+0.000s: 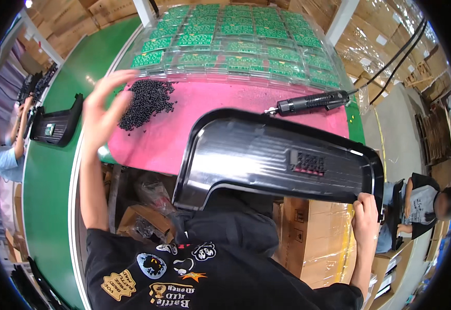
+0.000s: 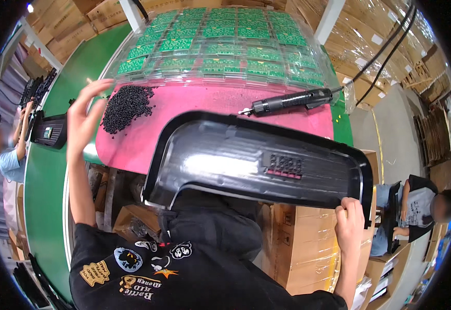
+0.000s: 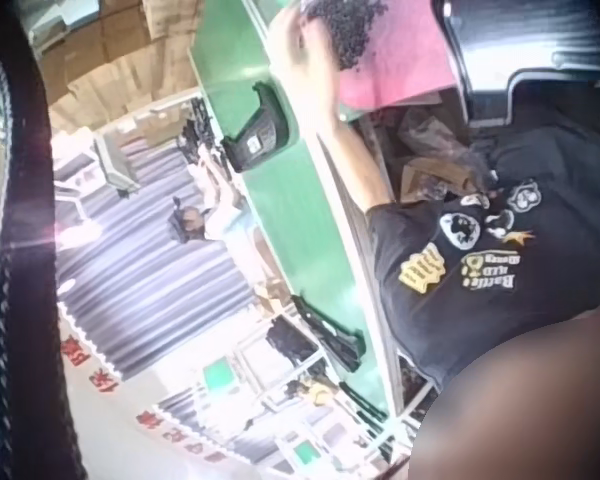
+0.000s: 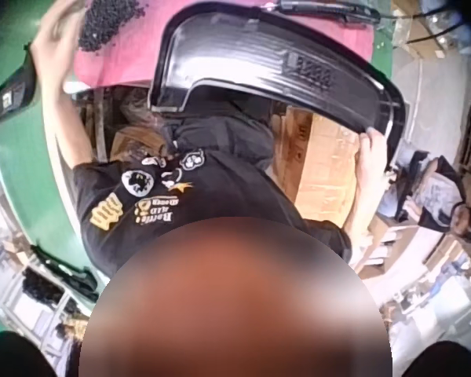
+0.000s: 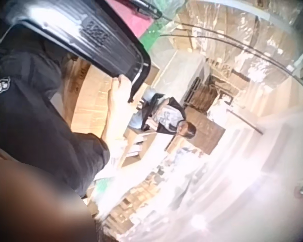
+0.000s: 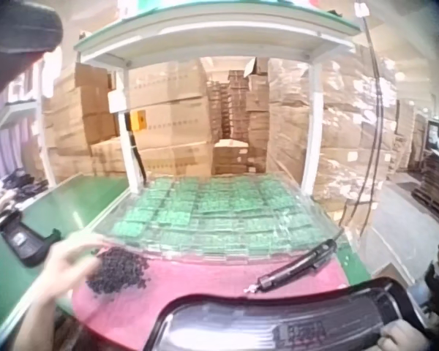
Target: The recorder is assembling electronic components by placing a PCB into a plastic housing and securing it with an electric screwdriver.
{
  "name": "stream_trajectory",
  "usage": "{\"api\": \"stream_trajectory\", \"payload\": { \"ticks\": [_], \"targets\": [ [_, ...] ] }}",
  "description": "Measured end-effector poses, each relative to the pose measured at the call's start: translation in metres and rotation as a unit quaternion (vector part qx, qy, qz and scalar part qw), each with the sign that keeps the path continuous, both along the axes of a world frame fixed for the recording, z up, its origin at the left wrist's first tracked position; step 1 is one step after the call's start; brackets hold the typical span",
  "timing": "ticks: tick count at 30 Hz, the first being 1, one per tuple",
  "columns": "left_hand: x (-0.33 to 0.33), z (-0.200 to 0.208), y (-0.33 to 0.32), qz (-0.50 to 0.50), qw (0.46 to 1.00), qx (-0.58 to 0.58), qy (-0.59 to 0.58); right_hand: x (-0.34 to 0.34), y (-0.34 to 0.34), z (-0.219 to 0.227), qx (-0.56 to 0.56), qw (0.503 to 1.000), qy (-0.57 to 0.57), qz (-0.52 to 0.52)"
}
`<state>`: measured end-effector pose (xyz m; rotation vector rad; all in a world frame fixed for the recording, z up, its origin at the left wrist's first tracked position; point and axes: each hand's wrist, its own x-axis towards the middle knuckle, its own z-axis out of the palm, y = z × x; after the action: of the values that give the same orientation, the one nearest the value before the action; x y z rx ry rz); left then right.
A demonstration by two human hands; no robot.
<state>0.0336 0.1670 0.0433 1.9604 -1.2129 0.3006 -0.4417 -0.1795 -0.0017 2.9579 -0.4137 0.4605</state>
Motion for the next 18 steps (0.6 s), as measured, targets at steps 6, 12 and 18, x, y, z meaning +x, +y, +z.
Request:
{"api": "stream_trajectory", "payload": {
  "ticks": [6,12,18],
  "targets": [
    [-0.034,-0.016,-0.115,-0.255,0.929,0.265,-0.054,0.059,0.004,0.031,0.155,0.988,0.004,0.0],
    [-0.019,-0.037,-0.154,-0.319,0.909,0.257,-0.082,0.146,-0.003,0.069,0.221,0.95,-0.1,0.199],
    [0.003,-0.057,-0.138,-0.283,0.938,0.182,-0.085,0.3,0.001,0.079,0.134,0.947,-0.136,0.258]
  ]
}}
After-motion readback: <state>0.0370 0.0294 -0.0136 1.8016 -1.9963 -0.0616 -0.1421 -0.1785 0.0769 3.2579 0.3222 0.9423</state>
